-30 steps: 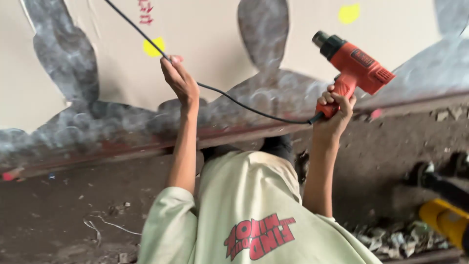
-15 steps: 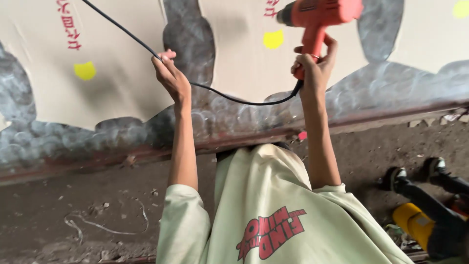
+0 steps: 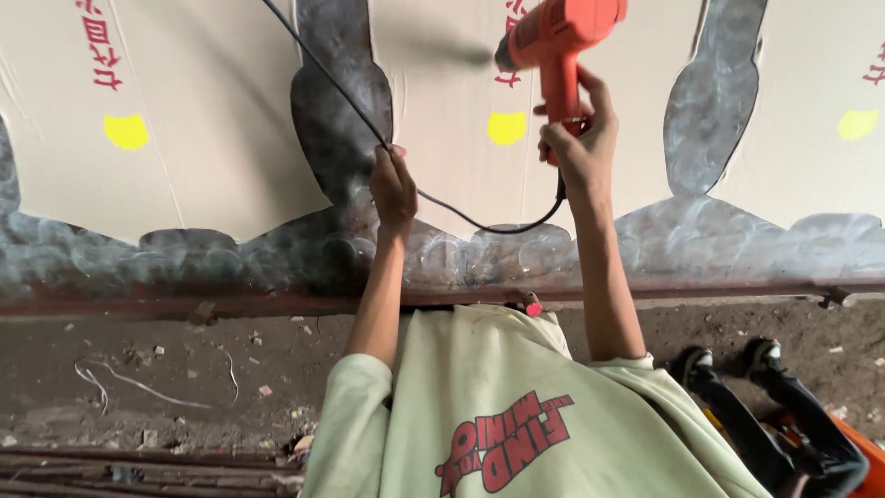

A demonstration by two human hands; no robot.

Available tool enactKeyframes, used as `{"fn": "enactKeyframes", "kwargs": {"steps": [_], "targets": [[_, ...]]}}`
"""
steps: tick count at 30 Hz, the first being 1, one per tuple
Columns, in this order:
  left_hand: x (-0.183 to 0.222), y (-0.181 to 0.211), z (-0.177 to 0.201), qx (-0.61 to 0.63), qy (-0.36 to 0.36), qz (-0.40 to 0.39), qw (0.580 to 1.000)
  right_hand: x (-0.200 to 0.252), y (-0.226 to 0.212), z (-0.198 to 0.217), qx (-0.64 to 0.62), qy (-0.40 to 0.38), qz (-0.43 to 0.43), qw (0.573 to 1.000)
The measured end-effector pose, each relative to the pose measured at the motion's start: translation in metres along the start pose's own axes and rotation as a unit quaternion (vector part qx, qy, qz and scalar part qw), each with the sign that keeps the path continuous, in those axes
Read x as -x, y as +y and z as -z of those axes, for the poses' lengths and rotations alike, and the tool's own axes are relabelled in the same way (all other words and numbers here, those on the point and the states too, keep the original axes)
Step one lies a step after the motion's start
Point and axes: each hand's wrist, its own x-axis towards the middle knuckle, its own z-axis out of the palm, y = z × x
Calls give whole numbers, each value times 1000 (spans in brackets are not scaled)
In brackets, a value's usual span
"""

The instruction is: The person uses a heat gun to dry ink on printed fabric panels by moving the device over the surface and holding the panels in place by hand.

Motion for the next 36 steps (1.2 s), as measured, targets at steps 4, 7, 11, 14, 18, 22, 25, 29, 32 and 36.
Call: {"fn": "enactKeyframes", "kwargs": {"steps": [4, 7, 11, 14, 18, 22, 25, 29, 32, 36], "targets": [[9, -9, -12, -108, -8, 2, 994, -27, -3, 2, 15, 14, 35, 999], [13, -11, -18, -176, 6, -36, 984, -51, -7, 7, 13, 5, 52, 999], [15, -10, -22, -218, 20, -75, 973, -76, -4, 10, 2, -20, 64, 998], [15, -11, -22, -225, 12, -72, 972, -93, 1, 16, -38, -39, 89, 995], [15, -9, -23, -223, 10, -54, 973, -97, 3, 25, -5, -8, 77, 997], [13, -4, -20, -228, 9, -71, 971, -66, -2, 35, 20, -20, 50, 998], [12, -1, -16, -221, 12, -103, 970, -33, -6, 37, 31, -13, 7, 999], [11, -2, -17, -233, 18, -115, 966, 11, -11, 31, 23, 6, -58, 998], [11, -3, -17, -233, 20, -115, 965, 18, -10, 25, -27, -8, -74, 997], [12, -1, -16, -222, 7, -93, 971, 0, 7, 14, -60, 18, -42, 997]]}}
